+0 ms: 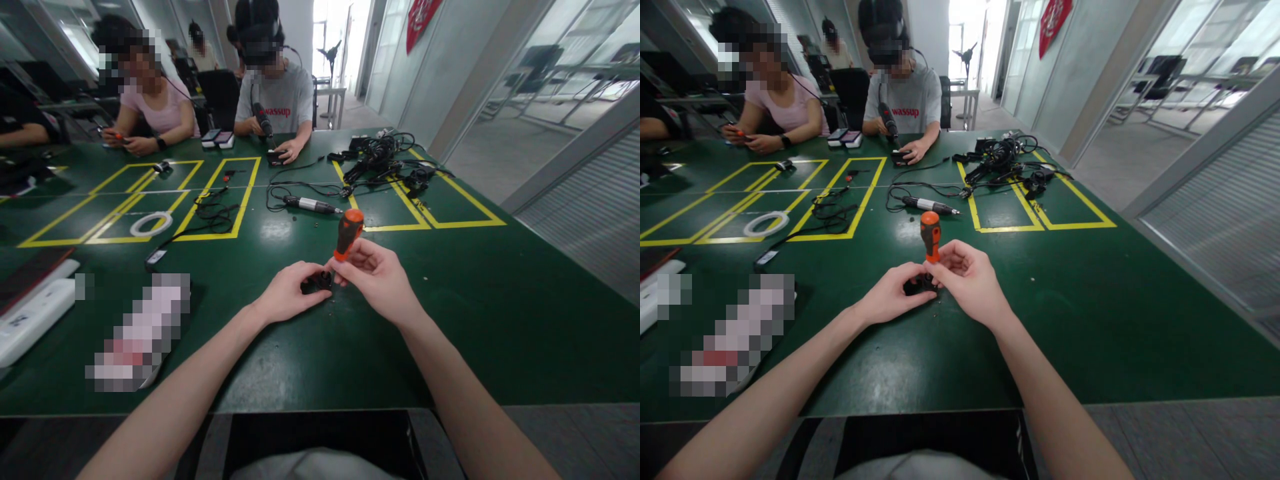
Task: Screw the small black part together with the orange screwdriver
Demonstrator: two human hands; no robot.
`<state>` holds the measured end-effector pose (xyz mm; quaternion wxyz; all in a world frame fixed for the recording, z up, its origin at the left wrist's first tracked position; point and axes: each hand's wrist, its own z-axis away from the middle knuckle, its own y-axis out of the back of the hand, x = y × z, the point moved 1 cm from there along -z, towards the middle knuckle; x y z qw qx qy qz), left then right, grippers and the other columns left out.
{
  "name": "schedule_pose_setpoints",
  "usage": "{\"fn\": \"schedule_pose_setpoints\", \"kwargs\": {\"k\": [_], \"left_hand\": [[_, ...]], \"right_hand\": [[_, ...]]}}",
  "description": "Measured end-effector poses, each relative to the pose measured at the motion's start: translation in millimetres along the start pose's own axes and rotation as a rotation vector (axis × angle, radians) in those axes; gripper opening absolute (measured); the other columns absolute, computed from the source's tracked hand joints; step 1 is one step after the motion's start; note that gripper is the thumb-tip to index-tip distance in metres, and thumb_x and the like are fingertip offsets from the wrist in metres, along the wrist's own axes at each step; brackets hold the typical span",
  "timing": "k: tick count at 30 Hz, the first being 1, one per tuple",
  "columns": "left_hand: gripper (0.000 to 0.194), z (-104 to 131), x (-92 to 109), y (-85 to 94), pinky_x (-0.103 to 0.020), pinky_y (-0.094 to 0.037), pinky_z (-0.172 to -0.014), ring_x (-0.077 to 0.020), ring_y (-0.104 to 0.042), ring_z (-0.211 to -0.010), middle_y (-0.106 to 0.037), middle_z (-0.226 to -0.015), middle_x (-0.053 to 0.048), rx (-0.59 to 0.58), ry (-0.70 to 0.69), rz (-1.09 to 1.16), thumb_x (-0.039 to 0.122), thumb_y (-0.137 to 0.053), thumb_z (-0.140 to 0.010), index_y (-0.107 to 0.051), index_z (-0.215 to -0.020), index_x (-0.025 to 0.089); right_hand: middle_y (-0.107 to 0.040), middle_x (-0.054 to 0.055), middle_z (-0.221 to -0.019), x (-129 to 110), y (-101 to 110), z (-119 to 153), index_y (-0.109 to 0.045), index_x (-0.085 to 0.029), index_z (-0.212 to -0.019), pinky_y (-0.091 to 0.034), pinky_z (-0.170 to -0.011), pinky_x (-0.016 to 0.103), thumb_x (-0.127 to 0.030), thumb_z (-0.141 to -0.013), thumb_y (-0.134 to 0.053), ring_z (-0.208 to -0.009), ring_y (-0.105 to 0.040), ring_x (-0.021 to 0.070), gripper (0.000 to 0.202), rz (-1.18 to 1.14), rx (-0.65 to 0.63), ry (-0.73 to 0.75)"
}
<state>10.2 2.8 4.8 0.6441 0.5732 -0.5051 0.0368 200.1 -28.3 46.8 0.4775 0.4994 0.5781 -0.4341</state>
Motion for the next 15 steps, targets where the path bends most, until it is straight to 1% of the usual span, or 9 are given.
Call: {"fn": "schedule_pose_setpoints", "kwargs": {"k": [3, 5, 7, 10, 13, 15], "left_hand": [[0.027, 0.1, -0.3, -0.2, -0.034, -0.054, -0.086, -0.0211, -0.068, -0.094, -0.077, -0.110, -0.006, -0.001, 0.009, -0.009, 0.035, -0.074, -0.091, -0.071, -0.113, 0.020], [0.028, 0.2, -1.0, -0.7, -0.034, -0.054, -0.085, -0.0212, -0.068, -0.093, -0.077, -0.110, -0.006, 0.001, 0.010, -0.020, 0.035, -0.074, -0.091, -0.071, -0.113, 0.020], [0.030, 0.3, -1.6, -1.2, -0.034, -0.053, -0.084, -0.0212, -0.068, -0.092, -0.076, -0.108, -0.006, 0.011, 0.011, -0.027, 0.034, -0.076, -0.090, -0.071, -0.116, 0.019], [0.033, 0.1, -1.8, -1.6, -0.035, -0.053, -0.084, -0.0213, -0.068, -0.089, -0.076, -0.106, -0.006, 0.021, 0.013, -0.024, 0.033, -0.077, -0.088, -0.071, -0.117, 0.019], [0.025, -0.1, -0.9, -1.5, -0.034, -0.053, -0.084, -0.0215, -0.068, -0.090, -0.076, -0.104, -0.006, 0.013, 0.006, -0.012, 0.033, -0.076, -0.090, -0.072, -0.110, 0.018], [0.022, -0.2, -0.6, -1.6, -0.034, -0.053, -0.084, -0.0211, -0.067, -0.090, -0.076, -0.103, -0.005, 0.013, 0.003, -0.006, 0.033, -0.075, -0.091, -0.072, -0.107, 0.019]], "right_hand": [[-0.071, 0.000, -0.070, 0.2, 0.3, -0.6, -0.074, -0.019, -0.085, -0.059, -0.061, 0.030, -0.044, -0.069, -0.095, -0.061, -0.067, 0.0151, 0.036, -0.008, 0.017, -0.025], [-0.070, 0.000, -0.067, 0.7, -0.1, -0.9, -0.075, -0.019, -0.085, -0.059, -0.059, 0.030, -0.043, -0.068, -0.096, -0.059, -0.066, 0.0149, 0.036, -0.025, 0.006, -0.037], [-0.070, 0.000, -0.066, 1.2, -0.8, -1.0, -0.075, -0.019, -0.086, -0.058, -0.058, 0.030, -0.047, -0.072, -0.093, -0.059, -0.065, 0.0148, 0.035, -0.039, -0.009, -0.030], [-0.072, 0.002, -0.073, 1.0, -1.7, -0.4, -0.074, -0.019, -0.090, -0.059, -0.060, 0.030, -0.050, -0.078, -0.088, -0.061, -0.066, 0.0148, 0.036, -0.045, -0.023, -0.010], [-0.074, 0.001, -0.078, -0.3, -2.1, 0.7, -0.070, -0.020, -0.093, -0.062, -0.064, 0.031, -0.046, -0.073, -0.092, -0.064, -0.068, 0.0145, 0.039, -0.041, -0.013, -0.013], [-0.074, 0.001, -0.077, -1.1, -2.1, 1.2, -0.068, -0.021, -0.089, -0.062, -0.064, 0.031, -0.045, -0.069, -0.095, -0.063, -0.068, 0.0143, 0.041, -0.035, 0.006, -0.010]]}}
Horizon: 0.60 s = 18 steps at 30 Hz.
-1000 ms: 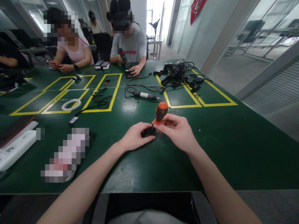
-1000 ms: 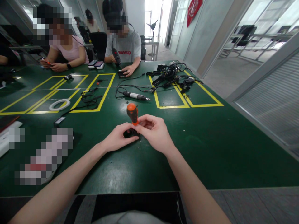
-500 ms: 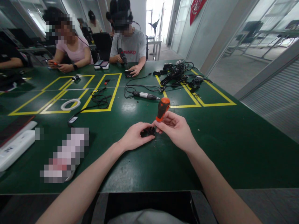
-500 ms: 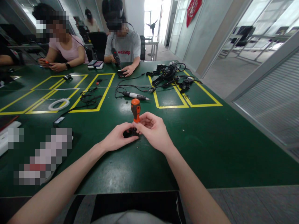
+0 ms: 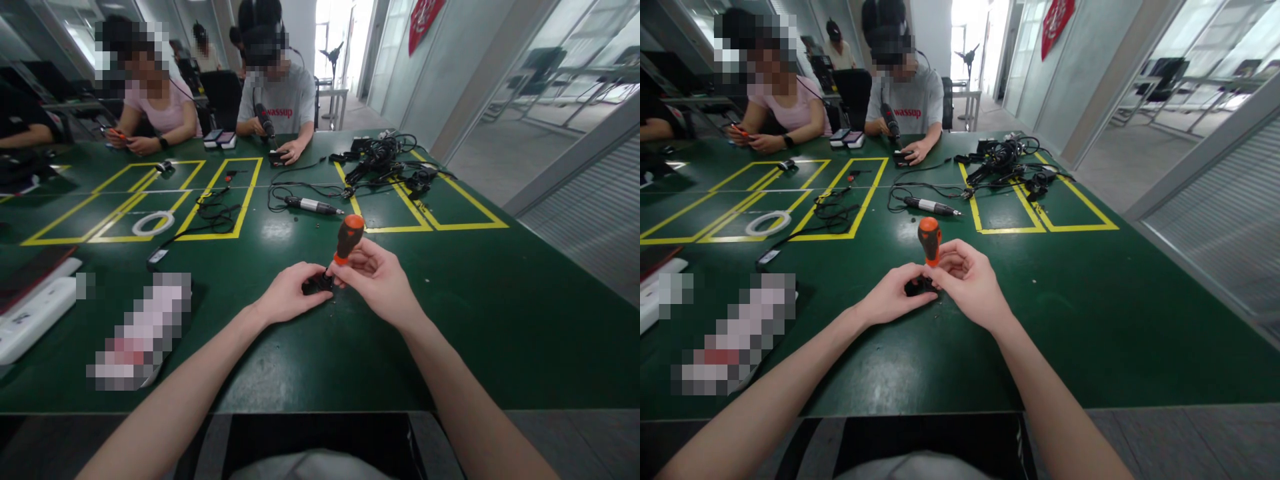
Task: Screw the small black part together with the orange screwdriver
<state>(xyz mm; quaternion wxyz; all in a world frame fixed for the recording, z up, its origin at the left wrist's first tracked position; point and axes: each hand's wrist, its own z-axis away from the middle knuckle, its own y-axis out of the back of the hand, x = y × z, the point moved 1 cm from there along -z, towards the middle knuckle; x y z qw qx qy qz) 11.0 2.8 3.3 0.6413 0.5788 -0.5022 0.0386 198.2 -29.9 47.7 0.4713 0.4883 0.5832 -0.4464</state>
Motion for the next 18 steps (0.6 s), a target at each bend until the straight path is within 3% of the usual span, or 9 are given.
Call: {"fn": "schedule_pose_setpoints", "kwargs": {"k": [5, 11, 18], "left_hand": [[0.023, 0.3, -0.8, -1.0, -0.032, -0.052, -0.083, -0.0201, -0.067, -0.090, -0.076, -0.104, -0.005, 0.000, 0.002, 0.007, 0.033, -0.076, -0.090, -0.072, -0.108, 0.019], [0.031, 0.3, -1.4, -1.4, -0.034, -0.052, -0.085, -0.0212, -0.067, -0.094, -0.076, -0.109, -0.006, 0.002, 0.001, -0.017, 0.033, -0.076, -0.090, -0.071, -0.117, 0.019], [0.022, 0.1, -0.4, -0.7, -0.033, -0.053, -0.085, -0.0202, -0.067, -0.091, -0.076, -0.104, -0.005, 0.002, -0.007, 0.009, 0.033, -0.075, -0.090, -0.073, -0.107, 0.019]], "right_hand": [[-0.071, 0.000, -0.069, -0.2, 1.3, -0.2, -0.072, -0.019, -0.082, -0.062, -0.063, 0.030, -0.044, -0.069, -0.095, -0.061, -0.067, 0.0148, 0.037, 0.043, -0.001, 0.004], [-0.073, 0.002, -0.074, 2.8, 1.8, -0.7, -0.074, -0.019, -0.088, -0.061, -0.063, 0.030, -0.046, -0.082, -0.085, -0.063, -0.068, 0.0148, 0.030, 0.023, -0.036, 0.031], [-0.075, 0.001, -0.074, 1.0, 0.3, 0.7, -0.072, -0.019, -0.086, -0.063, -0.065, 0.031, -0.041, -0.069, -0.096, -0.064, -0.070, 0.0155, 0.037, 0.015, 0.012, -0.009]]}}
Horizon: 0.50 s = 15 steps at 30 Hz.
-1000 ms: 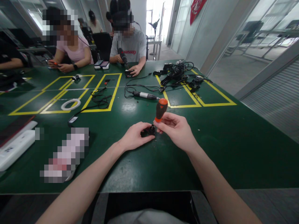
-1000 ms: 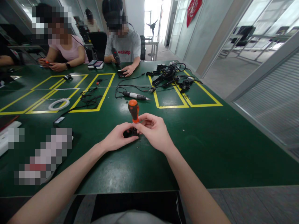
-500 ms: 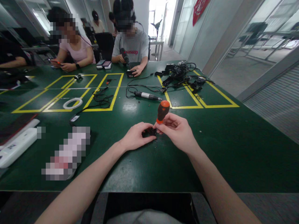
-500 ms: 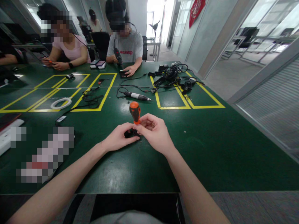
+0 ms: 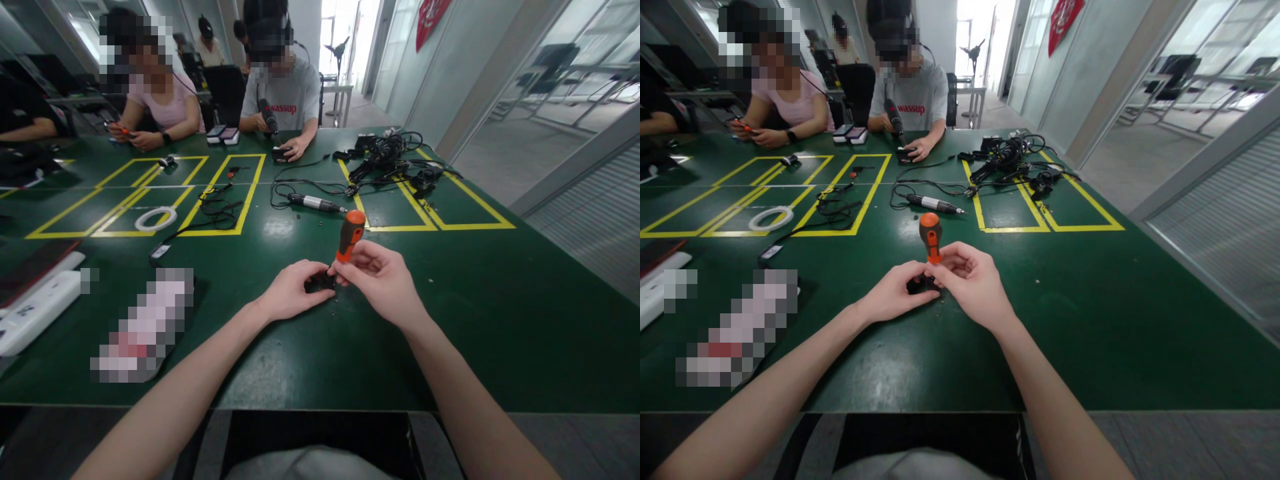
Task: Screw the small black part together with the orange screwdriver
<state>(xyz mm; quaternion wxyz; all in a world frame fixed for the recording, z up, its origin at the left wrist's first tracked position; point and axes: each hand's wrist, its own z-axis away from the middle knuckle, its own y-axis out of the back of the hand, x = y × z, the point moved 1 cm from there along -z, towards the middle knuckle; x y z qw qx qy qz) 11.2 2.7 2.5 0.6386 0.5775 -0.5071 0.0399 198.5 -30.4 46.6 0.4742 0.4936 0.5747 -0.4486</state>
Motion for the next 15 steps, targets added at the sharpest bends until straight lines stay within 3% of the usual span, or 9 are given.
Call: {"fn": "schedule_pose_setpoints", "kwargs": {"k": [3, 9, 15], "left_hand": [[0.026, 0.2, -0.4, 0.5, -0.033, -0.053, -0.084, -0.0202, -0.067, -0.091, -0.076, -0.106, -0.006, -0.002, 0.000, 0.000, 0.033, -0.076, -0.090, -0.072, -0.111, 0.019], [0.025, 0.7, -2.6, 0.0, -0.034, -0.053, -0.084, -0.0202, -0.067, -0.091, -0.075, -0.107, -0.006, -0.004, -0.003, -0.008, 0.033, -0.075, -0.091, -0.072, -0.111, 0.019], [0.028, 0.6, -2.9, -0.5, -0.035, -0.054, -0.086, -0.0212, -0.067, -0.092, -0.075, -0.103, -0.005, 0.004, -0.003, -0.023, 0.030, -0.079, -0.087, -0.072, -0.112, 0.020]], "right_hand": [[-0.075, 0.001, -0.072, -0.8, 1.4, -0.6, -0.075, -0.019, -0.082, -0.063, -0.065, 0.031, -0.043, -0.069, -0.095, -0.063, -0.070, 0.0159, 0.034, 0.037, 0.009, 0.027], [-0.072, 0.002, -0.070, 2.0, 1.6, -1.4, -0.078, -0.018, -0.088, -0.062, -0.063, 0.031, -0.048, -0.083, -0.083, -0.062, -0.068, 0.0156, 0.031, 0.064, -0.042, 0.052], [-0.076, 0.003, -0.079, 3.2, 1.1, -1.2, -0.070, -0.020, -0.089, -0.063, -0.072, 0.034, -0.044, -0.075, -0.091, -0.073, -0.074, 0.0188, 0.035, 0.042, -0.011, 0.037]]}}
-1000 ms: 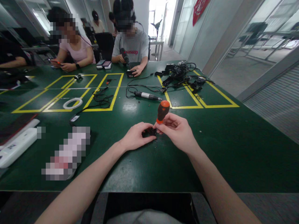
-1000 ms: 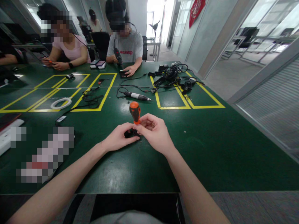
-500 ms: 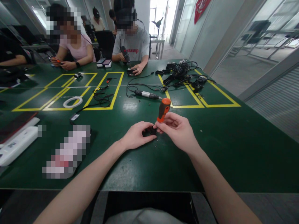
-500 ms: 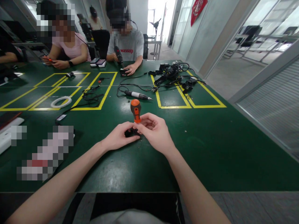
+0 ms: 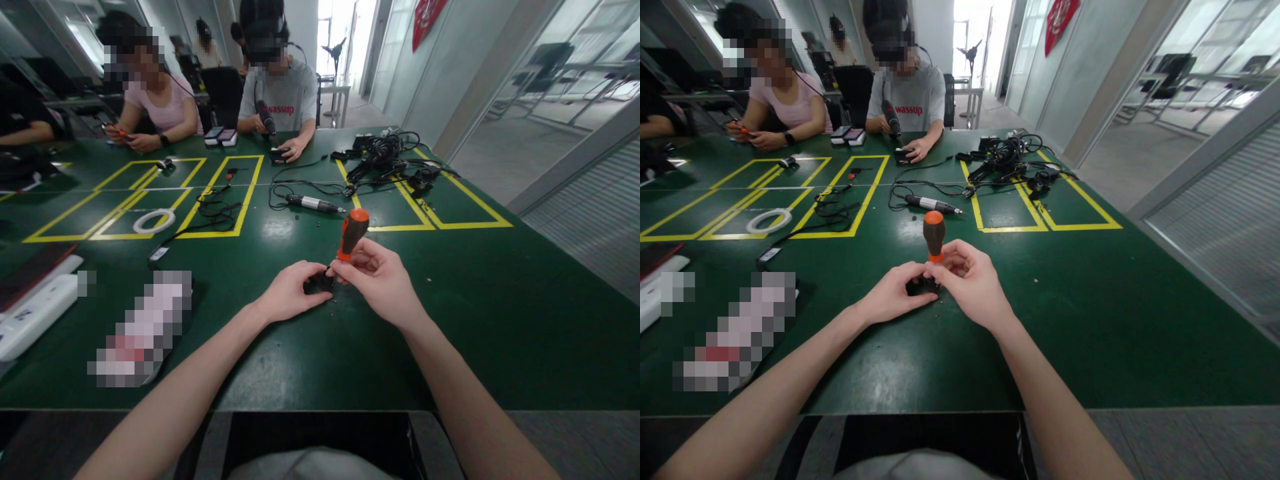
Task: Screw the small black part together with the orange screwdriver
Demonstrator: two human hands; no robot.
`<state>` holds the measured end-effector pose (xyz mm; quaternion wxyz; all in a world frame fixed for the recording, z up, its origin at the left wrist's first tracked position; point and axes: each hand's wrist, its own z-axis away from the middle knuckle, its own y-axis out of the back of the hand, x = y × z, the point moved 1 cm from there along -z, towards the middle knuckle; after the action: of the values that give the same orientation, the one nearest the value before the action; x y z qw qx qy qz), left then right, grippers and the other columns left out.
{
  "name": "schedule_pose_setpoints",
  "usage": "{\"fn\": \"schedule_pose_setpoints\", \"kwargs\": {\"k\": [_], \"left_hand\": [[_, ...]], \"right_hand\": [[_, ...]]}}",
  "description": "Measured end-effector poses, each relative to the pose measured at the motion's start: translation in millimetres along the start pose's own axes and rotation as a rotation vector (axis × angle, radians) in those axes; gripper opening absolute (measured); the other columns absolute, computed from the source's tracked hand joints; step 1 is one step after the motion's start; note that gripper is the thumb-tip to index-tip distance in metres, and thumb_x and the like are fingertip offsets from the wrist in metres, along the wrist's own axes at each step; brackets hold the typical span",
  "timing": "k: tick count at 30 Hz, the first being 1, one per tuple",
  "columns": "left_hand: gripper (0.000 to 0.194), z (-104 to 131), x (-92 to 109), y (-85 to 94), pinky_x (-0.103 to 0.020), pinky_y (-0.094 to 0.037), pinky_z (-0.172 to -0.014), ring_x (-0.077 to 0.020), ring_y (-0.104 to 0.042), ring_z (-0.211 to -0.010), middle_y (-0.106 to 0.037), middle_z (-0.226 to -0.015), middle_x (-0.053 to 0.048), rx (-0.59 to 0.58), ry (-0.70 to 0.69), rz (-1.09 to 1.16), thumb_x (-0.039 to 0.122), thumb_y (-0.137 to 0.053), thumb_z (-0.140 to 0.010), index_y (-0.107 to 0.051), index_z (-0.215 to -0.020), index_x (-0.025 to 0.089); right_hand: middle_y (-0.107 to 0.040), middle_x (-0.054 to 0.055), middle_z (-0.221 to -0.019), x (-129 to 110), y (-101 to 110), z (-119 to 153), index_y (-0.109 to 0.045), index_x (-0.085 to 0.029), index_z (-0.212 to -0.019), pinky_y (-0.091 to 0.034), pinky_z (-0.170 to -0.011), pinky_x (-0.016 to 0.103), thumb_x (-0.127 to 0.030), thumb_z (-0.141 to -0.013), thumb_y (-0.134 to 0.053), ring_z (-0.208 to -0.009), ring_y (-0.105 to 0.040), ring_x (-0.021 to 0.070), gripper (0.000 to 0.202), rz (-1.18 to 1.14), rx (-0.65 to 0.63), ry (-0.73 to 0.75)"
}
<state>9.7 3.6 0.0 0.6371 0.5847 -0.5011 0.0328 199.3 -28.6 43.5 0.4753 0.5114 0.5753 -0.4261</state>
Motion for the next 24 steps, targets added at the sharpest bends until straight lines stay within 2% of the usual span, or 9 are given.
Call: {"fn": "schedule_pose_setpoints", "kwargs": {"k": [7, 12, 15, 20, 24], "left_hand": [[0.029, -0.2, -0.9, -0.3, -0.035, -0.054, -0.087, -0.0215, -0.068, -0.092, -0.076, -0.105, -0.006, -0.005, -0.001, 0.002, 0.031, -0.079, -0.088, -0.072, -0.114, 0.019], [0.027, 0.0, -1.1, -0.2, -0.036, -0.053, -0.090, -0.0220, -0.066, -0.096, -0.075, -0.109, -0.006, -0.028, -0.014, -0.018, 0.032, -0.077, -0.091, -0.070, -0.114, 0.019], [0.028, -0.1, -0.5, -0.2, -0.037, -0.053, -0.092, -0.0220, -0.065, -0.096, -0.075, -0.108, -0.007, -0.035, -0.018, -0.032, 0.035, -0.075, -0.094, -0.070, -0.116, 0.020], [0.028, -0.7, 0.0, -0.6, -0.037, -0.052, -0.091, -0.0221, -0.063, -0.097, -0.074, -0.108, -0.007, -0.045, -0.026, -0.027, 0.036, -0.072, -0.096, -0.069, -0.117, 0.019], [0.028, -0.6, -0.3, -0.6, -0.036, -0.052, -0.090, -0.0225, -0.062, -0.097, -0.072, -0.106, -0.007, -0.048, -0.031, -0.037, 0.037, -0.072, -0.096, -0.069, -0.117, 0.019]], "right_hand": [[-0.075, 0.002, -0.073, -0.8, 1.2, -0.6, -0.076, -0.019, -0.079, -0.061, -0.067, 0.030, -0.041, -0.069, -0.095, -0.066, -0.069, 0.0157, 0.030, -0.010, 0.028, 0.013], [-0.076, 0.003, -0.077, -0.8, 0.3, -0.5, -0.077, -0.018, -0.092, -0.061, -0.061, 0.030, -0.043, -0.079, -0.086, -0.062, -0.068, 0.0147, 0.030, -0.012, 0.009, 0.021], [-0.076, 0.002, -0.080, -1.8, -0.5, -0.3, -0.073, -0.019, -0.097, -0.063, -0.064, 0.031, -0.043, -0.077, -0.089, -0.065, -0.069, 0.0152, 0.034, -0.024, 0.012, 0.014], [-0.074, 0.001, -0.074, -2.8, -0.3, -0.1, -0.071, -0.021, -0.080, -0.062, -0.065, 0.031, -0.043, -0.070, -0.094, -0.066, -0.069, 0.0164, 0.034, -0.011, 0.055, 0.022], [-0.075, 0.002, -0.073, -1.2, 0.4, -1.2, -0.075, -0.020, -0.081, -0.061, -0.064, 0.032, -0.045, -0.073, -0.091, -0.063, -0.067, 0.0161, 0.031, 0.012, 0.060, 0.047]]}}
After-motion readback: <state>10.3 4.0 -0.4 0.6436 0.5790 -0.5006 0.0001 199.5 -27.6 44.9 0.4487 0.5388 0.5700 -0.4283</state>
